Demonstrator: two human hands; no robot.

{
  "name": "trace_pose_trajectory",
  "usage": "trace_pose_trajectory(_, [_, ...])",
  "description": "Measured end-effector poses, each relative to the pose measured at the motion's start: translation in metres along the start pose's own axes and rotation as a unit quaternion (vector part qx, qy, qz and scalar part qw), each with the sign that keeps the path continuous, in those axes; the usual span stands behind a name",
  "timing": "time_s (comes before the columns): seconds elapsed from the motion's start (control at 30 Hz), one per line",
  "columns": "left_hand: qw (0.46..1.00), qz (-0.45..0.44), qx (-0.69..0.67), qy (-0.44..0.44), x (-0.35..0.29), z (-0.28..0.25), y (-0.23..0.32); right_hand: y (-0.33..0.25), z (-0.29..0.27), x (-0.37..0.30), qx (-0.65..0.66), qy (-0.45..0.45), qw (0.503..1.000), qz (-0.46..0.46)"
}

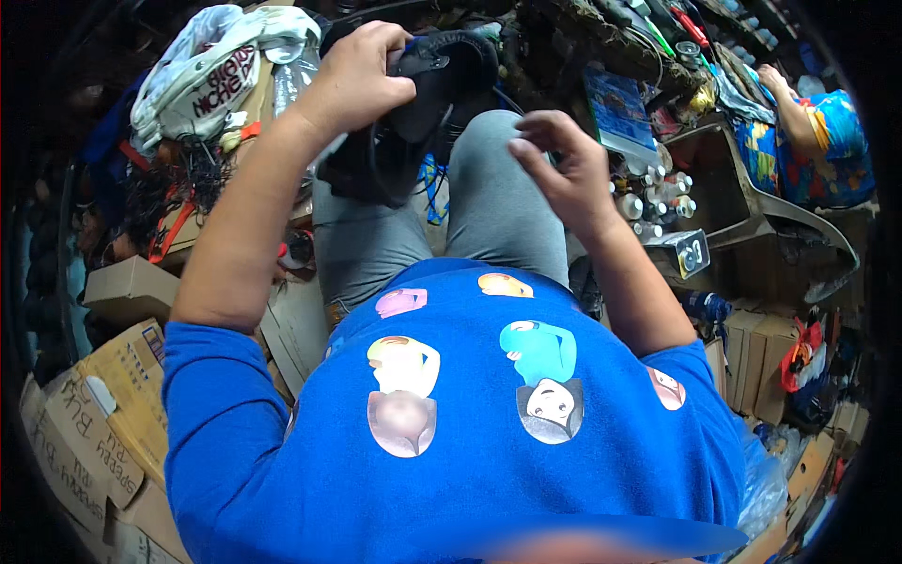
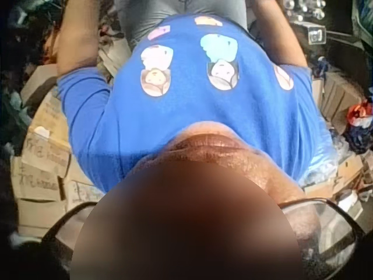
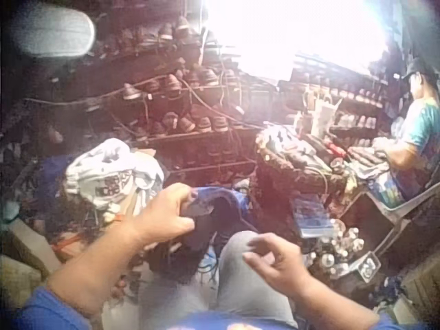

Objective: Assembling, inspecting, and trimming components of a black leather boot in a workshop.

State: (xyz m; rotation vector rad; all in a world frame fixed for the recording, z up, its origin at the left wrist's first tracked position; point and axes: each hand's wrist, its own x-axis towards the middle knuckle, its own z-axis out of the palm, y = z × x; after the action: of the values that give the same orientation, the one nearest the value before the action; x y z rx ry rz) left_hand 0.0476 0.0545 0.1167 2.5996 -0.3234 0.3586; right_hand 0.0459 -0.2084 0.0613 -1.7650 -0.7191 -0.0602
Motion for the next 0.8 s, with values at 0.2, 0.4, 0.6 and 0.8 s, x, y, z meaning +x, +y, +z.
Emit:
trace_pose_trajectory(0.2, [0.976,-0.049,-0.145,0.154,-0.044,0.019,0.041,-0.009,0.051,0.027,-0.121,-0.043,0.992,0.007])
trace_pose_trajectory(0.4, [0.97,-0.053,-0.118,0.204,-0.062,0.019,0.022,-0.016,0.052,0.028,0.122,-0.107,0.978,0.134])
trace_pose_trajectory(0.6, [0.951,-0.067,-0.157,0.256,-0.079,0.02,0.0,-0.033,0.035,0.014,0.48,-0.247,0.778,0.321])
trace_pose_trajectory(0.8, [0.865,-0.243,-0.392,0.196,-0.113,0.005,-0.055,-0.041,-0.036,0.017,0.133,-0.307,0.907,0.255])
